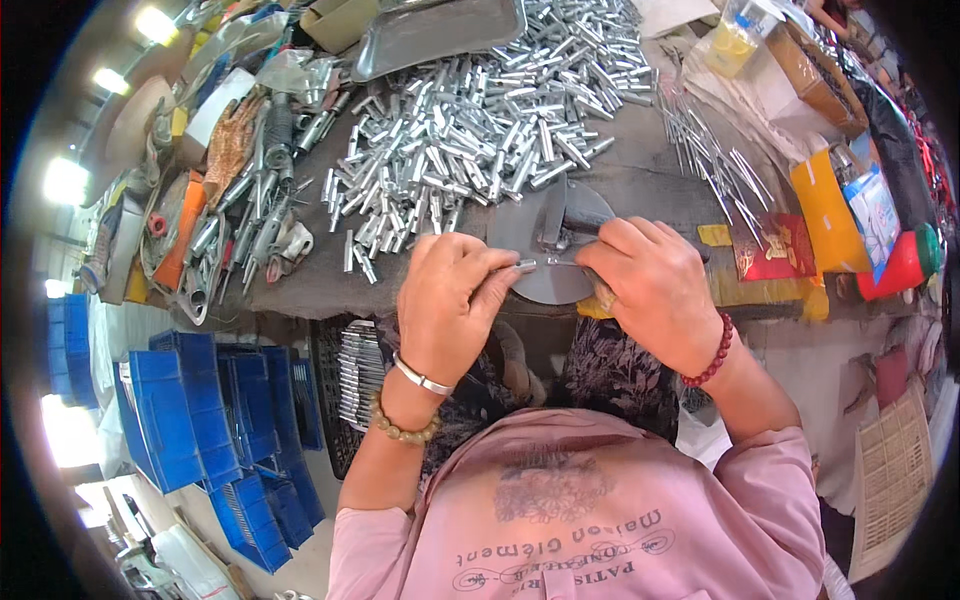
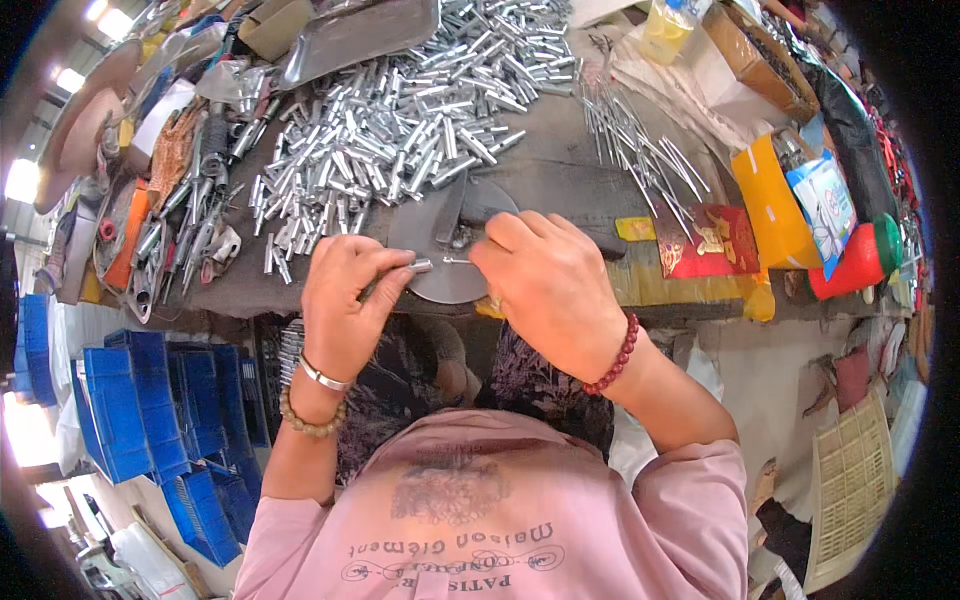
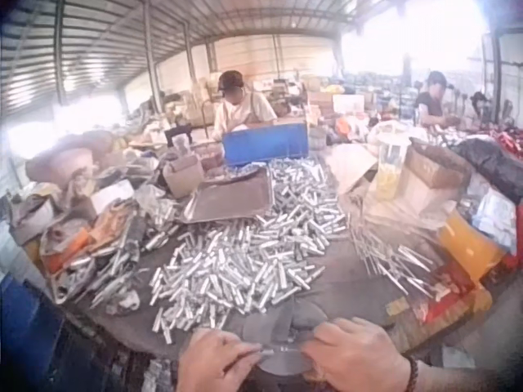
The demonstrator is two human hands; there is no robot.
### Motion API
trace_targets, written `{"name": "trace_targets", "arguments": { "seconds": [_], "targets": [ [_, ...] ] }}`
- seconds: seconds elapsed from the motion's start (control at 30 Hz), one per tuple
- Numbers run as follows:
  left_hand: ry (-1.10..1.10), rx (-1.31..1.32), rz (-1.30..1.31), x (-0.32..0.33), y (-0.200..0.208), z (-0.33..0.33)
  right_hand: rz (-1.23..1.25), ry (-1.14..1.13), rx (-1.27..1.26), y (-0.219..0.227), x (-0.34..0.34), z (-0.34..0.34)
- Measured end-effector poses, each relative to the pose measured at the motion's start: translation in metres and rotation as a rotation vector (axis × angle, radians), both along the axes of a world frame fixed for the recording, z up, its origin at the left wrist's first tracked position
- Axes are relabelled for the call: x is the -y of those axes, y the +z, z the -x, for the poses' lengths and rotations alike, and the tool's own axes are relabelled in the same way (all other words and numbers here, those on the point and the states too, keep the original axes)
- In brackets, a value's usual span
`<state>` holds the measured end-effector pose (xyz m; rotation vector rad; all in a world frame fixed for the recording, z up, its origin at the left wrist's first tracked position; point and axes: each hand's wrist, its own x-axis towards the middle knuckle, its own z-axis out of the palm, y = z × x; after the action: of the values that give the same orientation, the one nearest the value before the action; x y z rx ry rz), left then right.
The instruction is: The person assembles small metal components by inserting metal pins into metal sleeves, hammering them on an anvil, and placing the assembled pieces into a slotted metal tray.
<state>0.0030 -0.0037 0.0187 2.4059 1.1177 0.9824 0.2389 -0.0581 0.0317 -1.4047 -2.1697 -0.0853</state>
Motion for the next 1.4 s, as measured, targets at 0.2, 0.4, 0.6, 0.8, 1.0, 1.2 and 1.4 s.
{"name": "trace_targets", "arguments": {
  "seconds": [0.2,0.4,0.6,0.8,1.0,1.2,1.4],
  "targets": [
    [-0.073,-0.024,0.093,-0.009,0.006,0.004,0.008,0.040,0.010,0.000,-0.002,-0.001],
    [-0.117,-0.016,0.160,-0.017,0.004,0.004,0.035,0.042,-0.055,-0.001,-0.004,-0.001],
    [-0.139,0.050,0.180,-0.020,-0.002,0.007,0.054,0.052,-0.076,-0.001,-0.009,0.001],
    [-0.149,0.096,0.166,-0.017,-0.006,0.003,0.092,0.054,-0.049,0.002,-0.010,0.006],
    [-0.121,0.052,0.218,-0.015,0.003,0.001,0.083,0.060,-0.088,0.007,-0.011,-0.003],
    [-0.133,0.065,0.239,-0.014,0.005,0.002,0.047,-0.401,-0.150,0.009,-0.036,-0.076],
    [-0.138,0.072,0.228,-0.013,0.002,0.001,0.166,-0.567,0.040,-0.005,-0.067,-0.085]
  ]
}}
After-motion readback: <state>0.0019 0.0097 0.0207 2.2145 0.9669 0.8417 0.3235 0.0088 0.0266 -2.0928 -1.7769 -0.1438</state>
